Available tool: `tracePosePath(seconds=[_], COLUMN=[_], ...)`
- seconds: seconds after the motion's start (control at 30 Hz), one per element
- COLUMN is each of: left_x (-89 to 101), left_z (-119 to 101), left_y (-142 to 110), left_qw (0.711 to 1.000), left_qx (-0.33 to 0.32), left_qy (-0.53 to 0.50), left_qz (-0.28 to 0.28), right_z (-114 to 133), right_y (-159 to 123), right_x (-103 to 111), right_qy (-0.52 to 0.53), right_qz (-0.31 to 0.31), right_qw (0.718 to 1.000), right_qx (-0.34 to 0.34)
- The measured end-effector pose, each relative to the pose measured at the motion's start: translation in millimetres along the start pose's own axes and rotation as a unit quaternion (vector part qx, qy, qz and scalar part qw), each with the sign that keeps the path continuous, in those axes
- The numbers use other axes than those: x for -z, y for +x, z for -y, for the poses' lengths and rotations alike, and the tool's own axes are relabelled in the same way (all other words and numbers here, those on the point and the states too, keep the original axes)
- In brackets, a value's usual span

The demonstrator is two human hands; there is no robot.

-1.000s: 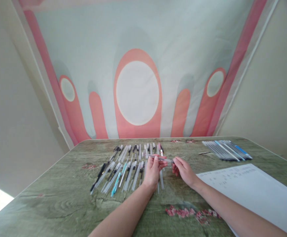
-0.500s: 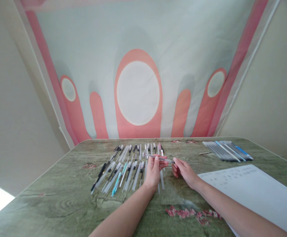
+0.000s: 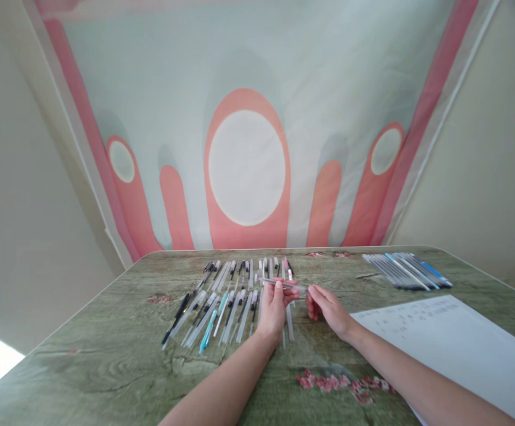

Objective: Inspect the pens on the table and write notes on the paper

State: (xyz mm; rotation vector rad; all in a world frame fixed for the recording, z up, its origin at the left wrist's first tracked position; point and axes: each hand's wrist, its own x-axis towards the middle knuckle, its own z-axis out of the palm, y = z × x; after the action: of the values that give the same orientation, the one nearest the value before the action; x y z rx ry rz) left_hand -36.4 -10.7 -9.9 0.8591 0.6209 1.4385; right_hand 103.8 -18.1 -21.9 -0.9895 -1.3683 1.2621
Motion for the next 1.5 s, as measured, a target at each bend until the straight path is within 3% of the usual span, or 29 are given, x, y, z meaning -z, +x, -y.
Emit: tracePosePath(seconds=[0.53, 0.7, 0.97, 1.23, 1.37, 1.5], left_x=[-2.7, -2.7, -2.9, -2.7, -5.0, -11.6], left_z=[-5.5, -5.3, -2.7, -5.4, -8.1, -10.3], left_y=[-6.1, -5.5, -5.3, -6.0, -6.5, -8.8], left_qw=[0.992, 0.994, 0.996, 0.995, 0.996, 0.999], left_qx=[-0.050, -0.051, -0.042, -0.043, -0.026, 0.022], left_qy=[0.095, 0.085, 0.063, 0.086, 0.074, 0.025], left_qz=[0.061, 0.049, 0.038, 0.038, 0.037, 0.029], right_z=[2.9, 0.8, -9.8, -2.9, -4.4, -3.0], right_y=[3.4, 2.8, 2.3, 2.0, 3.2, 1.8], right_x=[9.3, 4.4, -0.6, -1.0, 1.3, 0.8], right_qy=[0.236, 0.232, 0.113, 0.126, 0.135, 0.040], right_qz=[0.071, 0.058, -0.012, 0.009, 0.008, -0.037], right_qw=[0.955, 0.961, 0.991, 0.989, 0.987, 0.998], right_qx=[-0.167, -0.140, -0.071, -0.080, -0.081, -0.025])
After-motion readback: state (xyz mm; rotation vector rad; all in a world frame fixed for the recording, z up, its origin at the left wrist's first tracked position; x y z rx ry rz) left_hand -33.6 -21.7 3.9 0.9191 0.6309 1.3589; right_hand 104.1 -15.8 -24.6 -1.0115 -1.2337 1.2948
